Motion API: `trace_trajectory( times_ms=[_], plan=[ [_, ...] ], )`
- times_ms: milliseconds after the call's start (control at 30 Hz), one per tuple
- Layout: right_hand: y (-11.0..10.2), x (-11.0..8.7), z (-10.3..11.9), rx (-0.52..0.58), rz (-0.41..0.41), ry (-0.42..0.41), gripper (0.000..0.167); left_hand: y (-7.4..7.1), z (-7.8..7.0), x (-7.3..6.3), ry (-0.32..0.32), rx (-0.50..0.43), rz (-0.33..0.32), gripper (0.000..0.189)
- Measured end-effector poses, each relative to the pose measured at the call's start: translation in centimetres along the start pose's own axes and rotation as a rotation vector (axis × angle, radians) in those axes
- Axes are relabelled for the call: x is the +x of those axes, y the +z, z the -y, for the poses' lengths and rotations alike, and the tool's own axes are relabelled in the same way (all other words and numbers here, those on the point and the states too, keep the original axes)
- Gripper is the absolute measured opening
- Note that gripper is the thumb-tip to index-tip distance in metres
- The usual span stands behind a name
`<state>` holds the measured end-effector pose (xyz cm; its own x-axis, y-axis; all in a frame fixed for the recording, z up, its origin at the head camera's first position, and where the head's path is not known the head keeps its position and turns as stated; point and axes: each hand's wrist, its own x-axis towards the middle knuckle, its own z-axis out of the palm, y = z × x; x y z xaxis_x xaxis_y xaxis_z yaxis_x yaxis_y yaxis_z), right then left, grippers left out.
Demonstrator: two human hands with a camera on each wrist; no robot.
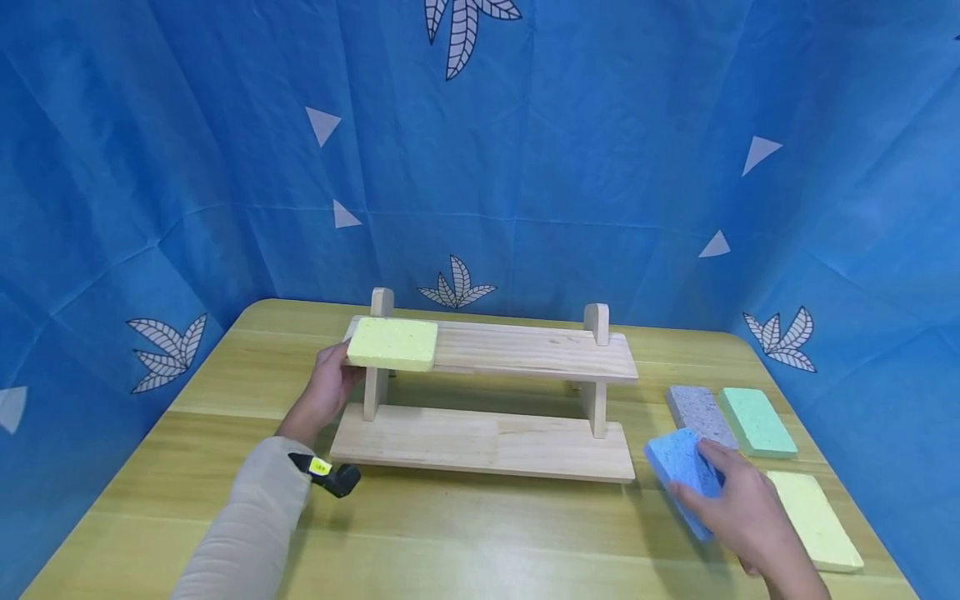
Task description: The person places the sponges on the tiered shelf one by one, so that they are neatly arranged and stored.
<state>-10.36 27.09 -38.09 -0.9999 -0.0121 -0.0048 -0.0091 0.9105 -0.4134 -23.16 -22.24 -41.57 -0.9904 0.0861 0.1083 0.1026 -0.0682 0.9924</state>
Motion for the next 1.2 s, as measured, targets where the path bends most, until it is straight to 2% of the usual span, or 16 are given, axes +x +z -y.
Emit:
trace_trajectory(
  times_ms=[100, 333, 567, 767, 967, 1200],
  plan=[
    [-1.0, 0.3, 0.4, 0.002, 0.013, -0.025, 0.082, 0.0, 0.0, 0.0, 0.008, 0.005, 0.001, 0.035],
    [-2.7, 1.2, 1.9, -0.014, -0.017, -0.121, 0.078, 0.0, 0.1, 0.1, 0.024, -0.014, 0.002, 0.033],
    [-3.8, 2.0, 4.4, 0.011, -0.004, -0.215, 0.074, 0.0, 0.0, 0.0, -0.004, -0.008, -0.008, 0.034],
    [-4.3, 2.8, 6.8, 0.017, 0.003, -0.324, 0.069, 0.0, -0.1, 0.0, 0.002, -0.021, 0.001, 0.033],
    [-4.6, 4.4, 8.6, -0.023, 0.048, -0.402, 0.066, 0.1, -0.1, 0.1, 0.018, -0.021, -0.007, 0.035],
    [-3.8, 7.2, 9.8, 0.029, 0.127, -0.496, 0.063, 0.2, 0.1, 0.2, 0.029, -0.080, -0.026, 0.039]
  ],
)
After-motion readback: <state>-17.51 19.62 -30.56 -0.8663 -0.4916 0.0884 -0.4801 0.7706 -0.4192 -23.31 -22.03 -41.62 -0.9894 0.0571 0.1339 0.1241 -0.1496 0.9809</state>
